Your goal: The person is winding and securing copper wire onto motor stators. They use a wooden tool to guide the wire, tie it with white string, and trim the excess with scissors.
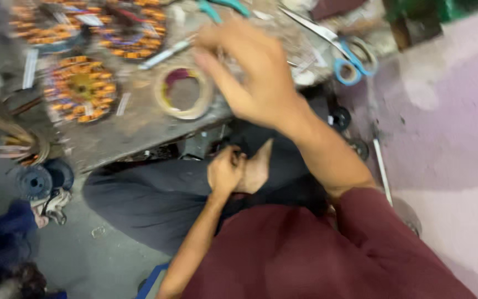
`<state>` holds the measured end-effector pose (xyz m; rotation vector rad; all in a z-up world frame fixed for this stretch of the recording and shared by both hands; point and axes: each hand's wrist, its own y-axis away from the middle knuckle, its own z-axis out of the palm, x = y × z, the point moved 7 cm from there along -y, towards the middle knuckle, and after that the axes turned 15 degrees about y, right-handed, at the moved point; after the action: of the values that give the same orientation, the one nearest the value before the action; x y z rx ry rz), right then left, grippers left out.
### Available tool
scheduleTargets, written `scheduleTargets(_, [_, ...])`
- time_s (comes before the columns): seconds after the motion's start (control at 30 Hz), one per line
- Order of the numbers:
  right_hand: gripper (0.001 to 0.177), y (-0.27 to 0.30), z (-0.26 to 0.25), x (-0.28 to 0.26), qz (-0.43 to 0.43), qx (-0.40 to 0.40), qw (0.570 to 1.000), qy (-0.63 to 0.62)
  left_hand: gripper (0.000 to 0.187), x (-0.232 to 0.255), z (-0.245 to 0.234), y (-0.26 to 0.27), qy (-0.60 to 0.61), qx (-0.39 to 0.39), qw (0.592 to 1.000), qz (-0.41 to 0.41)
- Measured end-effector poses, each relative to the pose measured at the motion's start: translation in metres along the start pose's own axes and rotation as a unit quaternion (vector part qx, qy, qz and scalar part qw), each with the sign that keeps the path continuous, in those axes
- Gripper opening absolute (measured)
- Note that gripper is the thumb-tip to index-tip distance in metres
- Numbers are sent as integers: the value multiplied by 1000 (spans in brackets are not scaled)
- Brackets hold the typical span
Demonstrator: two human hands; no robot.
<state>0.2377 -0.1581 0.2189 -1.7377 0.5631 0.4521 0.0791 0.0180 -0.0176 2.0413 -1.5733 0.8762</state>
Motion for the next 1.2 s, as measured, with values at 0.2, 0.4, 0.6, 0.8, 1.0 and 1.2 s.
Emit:
scheduleTargets(0.2, [8, 213, -50, 33, 253, -24, 967, -12, 33, 16, 15, -11, -110, 7, 994, 15])
scheduleTargets(0.4, [12, 436, -88, 107, 592, 188, 784, -4, 73, 28, 71, -3, -122, -52, 983, 126])
scheduleTargets(0.6, [13, 498, -65, 178, 643, 222, 727, -91, 72, 11, 98, -11, -155, -83, 977, 121])
scheduleTargets(0.8, [8, 433, -38, 214, 595, 122, 788, -101, 78, -8, 95, -26, -185, -72, 978, 60])
scheduleTargets(1.0, [4, 392, -50, 262, 532, 173, 825, -82, 76, -25, 90, -26, -112, -69, 989, 63])
scheduleTargets(1.2, [6, 340, -100, 328, 487, 227, 839, -92, 79, -10, 100, -26, -224, -20, 973, 53])
